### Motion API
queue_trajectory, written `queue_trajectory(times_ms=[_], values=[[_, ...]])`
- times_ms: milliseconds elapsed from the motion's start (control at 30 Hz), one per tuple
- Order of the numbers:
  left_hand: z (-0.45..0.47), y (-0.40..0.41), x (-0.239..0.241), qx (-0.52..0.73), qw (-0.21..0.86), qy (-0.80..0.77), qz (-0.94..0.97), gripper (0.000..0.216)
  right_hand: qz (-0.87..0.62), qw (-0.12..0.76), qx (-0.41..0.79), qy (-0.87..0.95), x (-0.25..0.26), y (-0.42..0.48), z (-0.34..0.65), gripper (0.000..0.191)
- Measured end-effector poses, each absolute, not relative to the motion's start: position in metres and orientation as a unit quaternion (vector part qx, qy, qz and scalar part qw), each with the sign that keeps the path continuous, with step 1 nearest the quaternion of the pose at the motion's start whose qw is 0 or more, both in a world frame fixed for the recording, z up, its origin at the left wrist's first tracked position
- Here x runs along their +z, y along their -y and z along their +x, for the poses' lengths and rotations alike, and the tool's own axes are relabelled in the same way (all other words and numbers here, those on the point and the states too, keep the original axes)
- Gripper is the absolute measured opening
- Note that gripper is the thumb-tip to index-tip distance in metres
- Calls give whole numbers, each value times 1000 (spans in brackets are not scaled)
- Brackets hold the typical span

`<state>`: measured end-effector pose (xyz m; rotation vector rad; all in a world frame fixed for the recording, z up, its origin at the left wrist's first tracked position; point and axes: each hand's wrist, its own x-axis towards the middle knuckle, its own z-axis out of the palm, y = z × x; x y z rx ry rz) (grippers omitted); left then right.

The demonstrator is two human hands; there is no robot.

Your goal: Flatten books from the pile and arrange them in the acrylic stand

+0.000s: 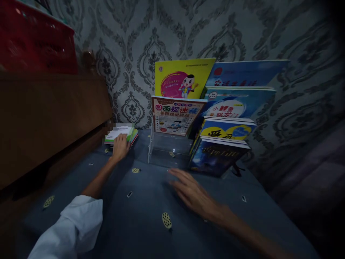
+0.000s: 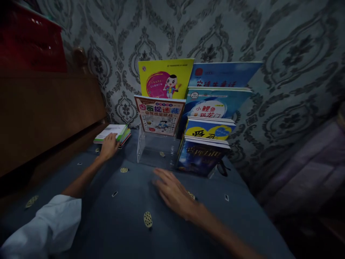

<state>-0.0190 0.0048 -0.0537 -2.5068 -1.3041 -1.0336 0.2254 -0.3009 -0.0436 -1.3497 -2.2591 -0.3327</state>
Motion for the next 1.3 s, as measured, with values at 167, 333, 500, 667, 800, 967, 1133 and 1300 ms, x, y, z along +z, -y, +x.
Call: queue_trajectory(times_ms=[167,333,500,667,800,967,1133,1300], values=[[-30,-42,-52,-332,0,502,-798,72,-573,282,-14,769,-65,304,215,30],[-28,-46,-43,-192,3,555,-809,71,-553,353,43,754,-81,297,200,30],[-34,-37,-28,-95,38,528,-843,55,-543,393,71,739,-119,312,186,30],[-43,-18,-20,-78,90,493,-862,48,-553,395,89,728,-125,318,185,29],[-50,-2,-17,-67,124,472,-870,40,-559,391,95,725,-121,317,185,28],[-50,19,-7,-39,152,456,-876,40,-554,396,112,724,-115,317,184,27],[-48,58,-11,-16,171,445,-879,38,-547,399,131,724,-107,317,183,28],[-47,114,-32,24,181,425,-886,37,-556,394,137,719,-106,317,183,28]])
